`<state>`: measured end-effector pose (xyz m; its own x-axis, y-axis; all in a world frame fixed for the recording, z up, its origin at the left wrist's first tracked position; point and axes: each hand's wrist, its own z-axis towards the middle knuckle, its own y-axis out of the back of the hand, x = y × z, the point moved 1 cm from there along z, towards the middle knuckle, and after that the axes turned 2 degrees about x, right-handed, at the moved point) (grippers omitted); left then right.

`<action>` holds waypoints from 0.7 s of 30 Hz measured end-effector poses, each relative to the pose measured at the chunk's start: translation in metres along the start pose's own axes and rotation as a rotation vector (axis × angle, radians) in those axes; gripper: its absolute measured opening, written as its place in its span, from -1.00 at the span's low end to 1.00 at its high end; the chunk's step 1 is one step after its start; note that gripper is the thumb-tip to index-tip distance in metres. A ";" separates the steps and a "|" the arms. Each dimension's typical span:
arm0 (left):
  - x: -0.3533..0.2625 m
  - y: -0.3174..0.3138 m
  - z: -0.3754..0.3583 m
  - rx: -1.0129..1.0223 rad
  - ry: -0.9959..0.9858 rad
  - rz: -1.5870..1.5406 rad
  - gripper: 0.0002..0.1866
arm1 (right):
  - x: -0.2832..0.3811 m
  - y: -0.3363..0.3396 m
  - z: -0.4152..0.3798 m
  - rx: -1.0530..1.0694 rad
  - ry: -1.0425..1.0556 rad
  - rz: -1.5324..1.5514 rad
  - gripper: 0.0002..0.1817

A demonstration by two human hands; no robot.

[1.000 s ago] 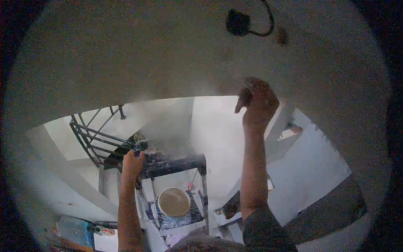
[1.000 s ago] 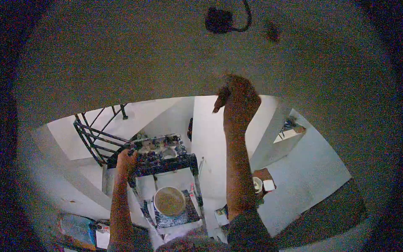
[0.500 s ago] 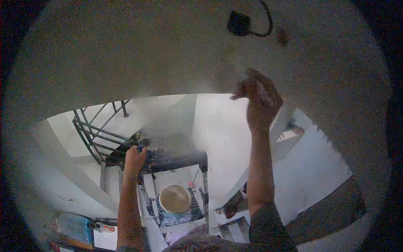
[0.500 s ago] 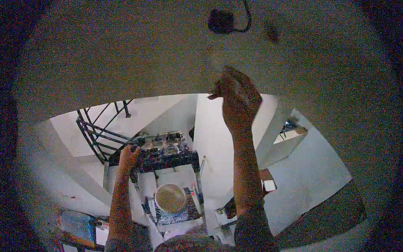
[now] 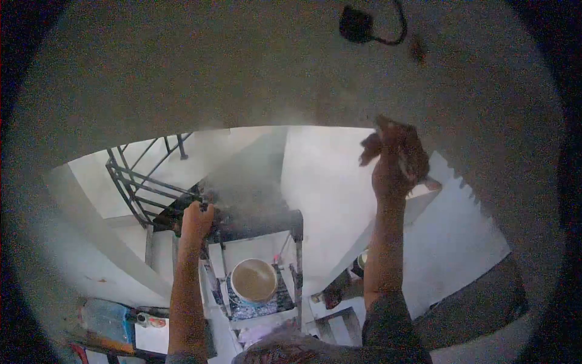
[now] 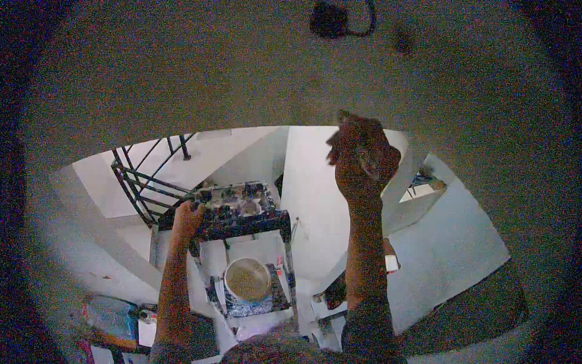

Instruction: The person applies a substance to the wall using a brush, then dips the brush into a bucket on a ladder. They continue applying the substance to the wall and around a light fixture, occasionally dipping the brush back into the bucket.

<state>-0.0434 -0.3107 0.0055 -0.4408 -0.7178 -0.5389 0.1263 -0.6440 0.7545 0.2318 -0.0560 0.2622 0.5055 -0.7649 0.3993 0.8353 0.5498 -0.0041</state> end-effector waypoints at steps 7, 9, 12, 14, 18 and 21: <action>-0.018 0.018 -0.003 0.148 -0.222 -0.037 -0.54 | -0.076 -0.011 -0.063 0.209 -0.126 -0.212 -0.65; 0.005 -0.008 0.003 0.059 0.024 -0.049 -0.54 | -0.067 -0.012 -0.112 0.168 -0.361 -0.082 -0.61; 0.007 -0.014 0.011 0.043 0.021 -0.051 -0.52 | -0.038 -0.008 -0.186 0.171 -0.528 0.213 -0.80; 0.003 -0.011 0.014 0.169 0.139 -0.070 -0.50 | -0.067 -0.002 -0.263 0.517 -0.811 0.124 -0.64; 0.017 -0.032 0.020 0.139 0.104 -0.134 -0.50 | -0.107 -0.042 -0.369 0.765 -0.640 -0.097 -0.64; 0.013 -0.030 0.020 0.182 0.135 -0.077 -0.50 | -0.170 -0.062 -0.442 1.069 -0.366 -0.171 -0.62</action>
<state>-0.0704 -0.2954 -0.0162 -0.3184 -0.7054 -0.6332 -0.0708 -0.6484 0.7580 0.1895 -0.1084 -0.2108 0.1630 -0.8097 0.5637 0.1867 0.5864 0.7882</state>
